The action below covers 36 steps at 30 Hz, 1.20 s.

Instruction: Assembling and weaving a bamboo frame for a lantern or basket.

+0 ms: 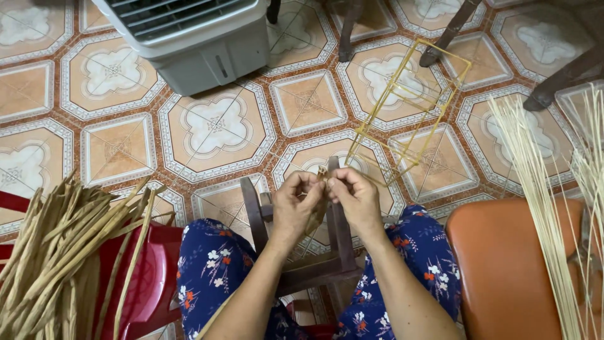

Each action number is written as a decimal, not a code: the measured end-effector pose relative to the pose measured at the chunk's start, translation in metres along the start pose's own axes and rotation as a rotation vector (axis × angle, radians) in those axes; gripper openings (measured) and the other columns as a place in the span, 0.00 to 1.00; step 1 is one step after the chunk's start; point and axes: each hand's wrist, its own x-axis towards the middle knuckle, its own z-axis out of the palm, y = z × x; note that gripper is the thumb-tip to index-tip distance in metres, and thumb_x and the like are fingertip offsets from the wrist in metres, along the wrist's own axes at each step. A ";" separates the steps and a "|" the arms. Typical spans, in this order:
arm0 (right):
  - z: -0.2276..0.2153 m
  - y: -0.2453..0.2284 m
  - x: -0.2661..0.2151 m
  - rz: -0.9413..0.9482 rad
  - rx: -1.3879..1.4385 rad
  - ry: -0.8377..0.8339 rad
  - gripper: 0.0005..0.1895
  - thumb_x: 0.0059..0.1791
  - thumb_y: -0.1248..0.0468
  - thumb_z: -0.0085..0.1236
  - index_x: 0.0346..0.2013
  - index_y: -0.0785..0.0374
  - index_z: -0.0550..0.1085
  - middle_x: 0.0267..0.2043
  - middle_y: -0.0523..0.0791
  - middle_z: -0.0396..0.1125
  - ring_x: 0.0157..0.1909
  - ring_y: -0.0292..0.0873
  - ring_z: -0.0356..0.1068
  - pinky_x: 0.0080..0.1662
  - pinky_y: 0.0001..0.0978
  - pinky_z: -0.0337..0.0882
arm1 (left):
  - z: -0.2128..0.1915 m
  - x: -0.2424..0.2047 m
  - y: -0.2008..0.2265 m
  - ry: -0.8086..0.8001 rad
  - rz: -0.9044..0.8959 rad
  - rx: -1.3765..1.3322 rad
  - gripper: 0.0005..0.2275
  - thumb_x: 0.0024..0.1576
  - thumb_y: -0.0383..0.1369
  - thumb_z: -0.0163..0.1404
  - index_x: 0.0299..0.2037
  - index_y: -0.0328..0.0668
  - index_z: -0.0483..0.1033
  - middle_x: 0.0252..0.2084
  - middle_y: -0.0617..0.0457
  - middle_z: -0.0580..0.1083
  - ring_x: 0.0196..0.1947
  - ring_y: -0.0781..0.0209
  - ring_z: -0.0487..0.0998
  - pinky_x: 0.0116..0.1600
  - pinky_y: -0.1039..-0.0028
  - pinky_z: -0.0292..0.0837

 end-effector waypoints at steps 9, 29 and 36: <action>-0.001 -0.022 -0.001 -0.156 -0.314 0.013 0.07 0.50 0.70 0.62 0.43 0.66 0.79 0.37 0.40 0.75 0.37 0.30 0.73 0.38 0.22 0.74 | -0.003 0.002 -0.004 -0.045 -0.125 -0.150 0.03 0.61 0.26 0.54 0.40 0.35 0.76 0.33 0.55 0.77 0.32 0.72 0.79 0.42 0.77 0.84; -0.053 -0.020 0.024 0.050 0.354 0.284 0.07 0.57 0.64 0.48 0.44 0.64 0.73 0.43 0.51 0.75 0.42 0.43 0.74 0.45 0.38 0.75 | -0.043 0.014 0.012 0.103 -0.201 -0.604 0.05 0.63 0.29 0.46 0.44 0.36 0.73 0.46 0.43 0.80 0.33 0.63 0.82 0.37 0.77 0.83; -0.130 -0.023 0.027 0.058 0.634 0.551 0.05 0.58 0.63 0.47 0.44 0.61 0.68 0.47 0.54 0.73 0.49 0.51 0.74 0.53 0.49 0.76 | -0.132 0.023 0.049 0.411 0.035 -0.710 0.04 0.66 0.28 0.49 0.39 0.39 0.69 0.36 0.47 0.75 0.31 0.65 0.77 0.36 0.79 0.78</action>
